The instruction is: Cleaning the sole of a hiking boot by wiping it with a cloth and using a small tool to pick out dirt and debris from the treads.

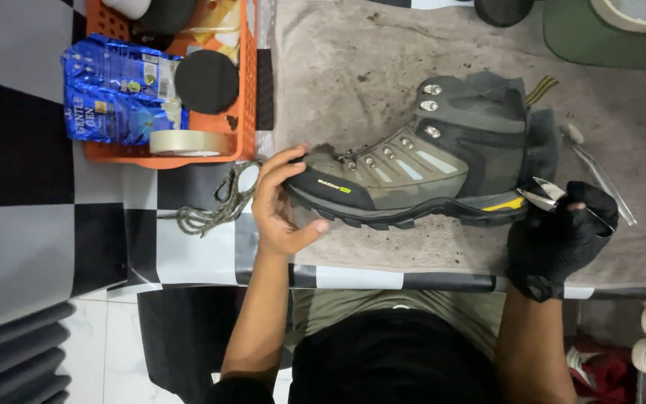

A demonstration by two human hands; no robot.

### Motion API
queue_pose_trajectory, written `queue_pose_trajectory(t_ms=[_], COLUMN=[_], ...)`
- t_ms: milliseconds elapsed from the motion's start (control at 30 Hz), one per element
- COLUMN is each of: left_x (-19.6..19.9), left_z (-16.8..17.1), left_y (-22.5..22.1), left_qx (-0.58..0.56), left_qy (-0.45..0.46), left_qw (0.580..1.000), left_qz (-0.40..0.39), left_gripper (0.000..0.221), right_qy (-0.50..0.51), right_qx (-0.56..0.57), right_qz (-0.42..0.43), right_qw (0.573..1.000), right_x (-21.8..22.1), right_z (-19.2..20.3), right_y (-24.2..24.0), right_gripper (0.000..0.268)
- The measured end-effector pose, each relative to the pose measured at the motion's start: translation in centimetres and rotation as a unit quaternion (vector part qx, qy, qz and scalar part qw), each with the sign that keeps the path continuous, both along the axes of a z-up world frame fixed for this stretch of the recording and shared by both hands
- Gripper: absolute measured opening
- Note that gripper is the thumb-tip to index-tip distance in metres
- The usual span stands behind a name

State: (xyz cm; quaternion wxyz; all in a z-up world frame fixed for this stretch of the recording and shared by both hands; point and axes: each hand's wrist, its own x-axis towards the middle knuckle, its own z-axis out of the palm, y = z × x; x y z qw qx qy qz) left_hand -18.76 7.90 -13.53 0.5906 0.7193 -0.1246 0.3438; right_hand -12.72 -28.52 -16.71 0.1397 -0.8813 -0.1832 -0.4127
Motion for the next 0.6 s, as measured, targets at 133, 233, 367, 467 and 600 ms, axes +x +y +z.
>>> queue_pose_trajectory(t_ms=[133, 233, 367, 467, 600], left_x=[0.0, -0.2, -0.3, -0.4, -0.5], left_z=[-0.2, -0.5, -0.1, 0.2, 0.0], left_y=[0.0, -0.1, 0.0, -0.1, 0.0], left_qx=[-0.027, -0.054, -0.056, -0.044, -0.042], left_qy=[-0.022, -0.016, -0.013, -0.005, 0.010], left_qw=[0.999, 0.998, 0.998, 0.999, 0.999], left_qz=[-0.008, -0.010, -0.020, -0.018, -0.021], left_gripper=[0.076, 0.070, 0.068, 0.067, 0.068], right_qy=[0.014, -0.048, 0.022, 0.045, -0.029], right_qx=[0.044, 0.020, 0.153, 0.221, 0.103], right_qz=[-0.005, 0.078, 0.098, 0.100, 0.121], right_qw=[0.999, 0.996, 0.983, 0.969, 0.987], right_x=[0.0, 0.1, 0.0, 0.0, 0.2], right_z=[-0.1, -0.6, -2.4, -1.9, -1.5], right_y=[0.2, -0.6, -0.7, -0.2, -0.6], right_gripper=[0.033, 0.058, 0.019, 0.027, 0.027])
